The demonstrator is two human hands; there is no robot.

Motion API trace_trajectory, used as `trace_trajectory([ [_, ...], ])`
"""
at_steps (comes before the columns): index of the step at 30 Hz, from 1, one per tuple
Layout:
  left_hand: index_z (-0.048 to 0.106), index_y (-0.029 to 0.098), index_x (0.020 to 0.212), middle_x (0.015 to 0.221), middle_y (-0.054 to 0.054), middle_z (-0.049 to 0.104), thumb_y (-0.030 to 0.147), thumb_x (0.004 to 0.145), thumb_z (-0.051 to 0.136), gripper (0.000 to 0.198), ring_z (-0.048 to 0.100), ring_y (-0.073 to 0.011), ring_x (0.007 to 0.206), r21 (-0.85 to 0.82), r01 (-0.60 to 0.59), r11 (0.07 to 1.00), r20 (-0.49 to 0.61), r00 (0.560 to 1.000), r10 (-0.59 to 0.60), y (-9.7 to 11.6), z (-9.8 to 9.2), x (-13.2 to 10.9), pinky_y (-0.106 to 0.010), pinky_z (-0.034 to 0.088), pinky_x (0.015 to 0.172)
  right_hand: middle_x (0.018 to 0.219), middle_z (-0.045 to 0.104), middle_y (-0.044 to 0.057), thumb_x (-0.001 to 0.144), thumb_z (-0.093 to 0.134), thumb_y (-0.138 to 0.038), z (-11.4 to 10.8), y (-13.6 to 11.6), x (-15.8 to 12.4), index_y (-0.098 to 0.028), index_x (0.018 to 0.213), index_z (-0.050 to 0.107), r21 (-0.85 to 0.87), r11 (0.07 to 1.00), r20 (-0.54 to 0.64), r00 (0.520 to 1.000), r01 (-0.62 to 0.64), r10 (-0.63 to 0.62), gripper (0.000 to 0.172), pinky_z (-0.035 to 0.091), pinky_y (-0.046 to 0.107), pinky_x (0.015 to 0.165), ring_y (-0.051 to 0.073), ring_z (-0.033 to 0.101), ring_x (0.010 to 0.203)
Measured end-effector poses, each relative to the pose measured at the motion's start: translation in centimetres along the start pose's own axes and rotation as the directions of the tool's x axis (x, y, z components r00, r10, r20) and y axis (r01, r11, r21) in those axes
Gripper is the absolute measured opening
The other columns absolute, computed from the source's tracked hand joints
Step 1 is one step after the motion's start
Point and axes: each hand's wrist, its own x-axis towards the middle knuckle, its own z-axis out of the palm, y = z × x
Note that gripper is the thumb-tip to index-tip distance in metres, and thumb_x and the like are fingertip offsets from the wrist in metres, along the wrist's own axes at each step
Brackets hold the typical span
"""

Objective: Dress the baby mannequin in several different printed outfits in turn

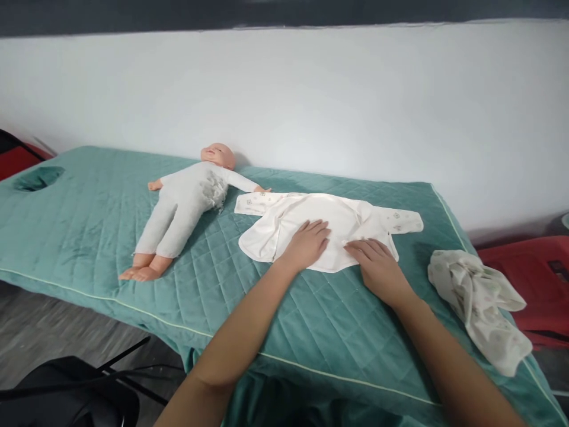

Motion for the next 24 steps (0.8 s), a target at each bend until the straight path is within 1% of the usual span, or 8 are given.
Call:
trace_trajectory([
  [5,0.053,0.022,0.142,0.158,-0.004,0.047,0.032,0.105,0.029,0.045,0.037,-0.0197,0.150,0.019,-0.105,0.994,0.055,0.993,0.104,3.1,0.6,0.6,-0.042,0.027,0.125,0.093,0.074,0.004,0.085,0.046,0.000,-0.9,0.9,-0.6,-0.023,0.092,0.072,-0.070,0.996,-0.191,0.981,-0.051,0.037,0.035,0.044,0.041,0.102,0.023,0.061,0.096],
  [8,0.049,0.023,0.146,0.161,-0.002,0.042,0.025,0.104,0.027,0.047,0.032,-0.0228,0.152,0.049,-0.170,0.984,0.109,0.980,0.164,4.3,0.8,1.2,-0.048,0.027,0.125,0.082,0.072,0.002,0.084,0.047,0.000,-1.3,1.1,-0.7,-0.023,0.082,0.069,-0.099,0.994,-0.287,0.958,-0.051,0.021,0.033,0.044,0.040,0.097,0.022,0.061,0.091],
  [11,0.046,0.027,0.148,0.163,0.000,0.038,0.021,0.102,0.031,0.049,0.029,-0.0272,0.153,0.052,-0.216,0.975,0.153,0.966,0.206,4.8,0.8,1.5,-0.058,0.027,0.123,0.078,0.071,0.002,0.083,0.047,-0.001,-1.5,1.0,-0.8,-0.023,0.080,0.068,-0.089,0.996,-0.341,0.940,-0.029,-0.003,0.031,0.046,0.038,0.090,0.022,0.061,0.088],
  [13,0.047,0.029,0.148,0.163,0.001,0.038,0.022,0.102,0.031,0.049,0.029,-0.0281,0.153,0.042,-0.214,0.976,0.145,0.968,0.206,4.9,1.0,1.6,-0.060,0.027,0.122,0.078,0.071,0.002,0.082,0.048,-0.001,-1.6,0.9,-1.0,-0.023,0.079,0.068,-0.072,0.997,-0.380,0.925,-0.041,0.010,0.030,0.047,0.037,0.083,0.021,0.062,0.084],
  [16,0.049,0.032,0.146,0.162,0.001,0.039,0.029,0.104,0.029,0.047,0.031,-0.0285,0.151,0.015,-0.160,0.987,0.114,0.981,0.157,5.3,1.4,1.9,-0.062,0.027,0.122,0.078,0.071,0.003,0.080,0.048,-0.002,-1.6,0.7,-1.1,-0.024,0.078,0.068,-0.045,0.997,-0.422,0.905,-0.068,0.043,0.030,0.047,0.036,0.077,0.021,0.063,0.079],
  [19,0.049,0.032,0.146,0.162,-0.001,0.039,0.041,0.104,0.029,0.047,0.031,-0.0326,0.151,-0.011,-0.110,0.994,0.089,0.990,0.111,6.1,1.9,2.2,-0.070,0.024,0.119,0.077,0.071,0.003,0.080,0.050,-0.004,-1.7,0.5,-1.3,-0.023,0.078,0.068,0.038,0.998,-0.431,0.900,-0.046,0.058,0.026,0.048,0.036,0.074,0.021,0.064,0.077],
  [22,0.048,0.030,0.147,0.161,-0.004,0.040,0.048,0.103,0.030,0.051,0.029,-0.0358,0.151,-0.013,-0.101,0.995,0.065,0.993,0.101,6.7,2.1,2.3,-0.077,0.021,0.116,0.075,0.070,0.002,0.082,0.051,-0.008,-1.6,0.5,-1.6,-0.023,0.081,0.067,0.183,0.981,-0.451,0.880,-0.070,0.147,0.022,0.050,0.033,0.065,0.018,0.064,0.068],
  [24,0.048,0.029,0.147,0.161,-0.004,0.041,0.049,0.103,0.029,0.052,0.029,-0.0357,0.151,-0.009,-0.099,0.995,0.058,0.993,0.100,6.8,2.1,2.3,-0.077,0.020,0.116,0.074,0.070,0.002,0.085,0.049,-0.011,-1.5,0.5,-1.7,-0.023,0.083,0.068,0.250,0.959,-0.468,0.851,-0.132,0.239,0.022,0.050,0.031,0.063,0.017,0.064,0.064],
])
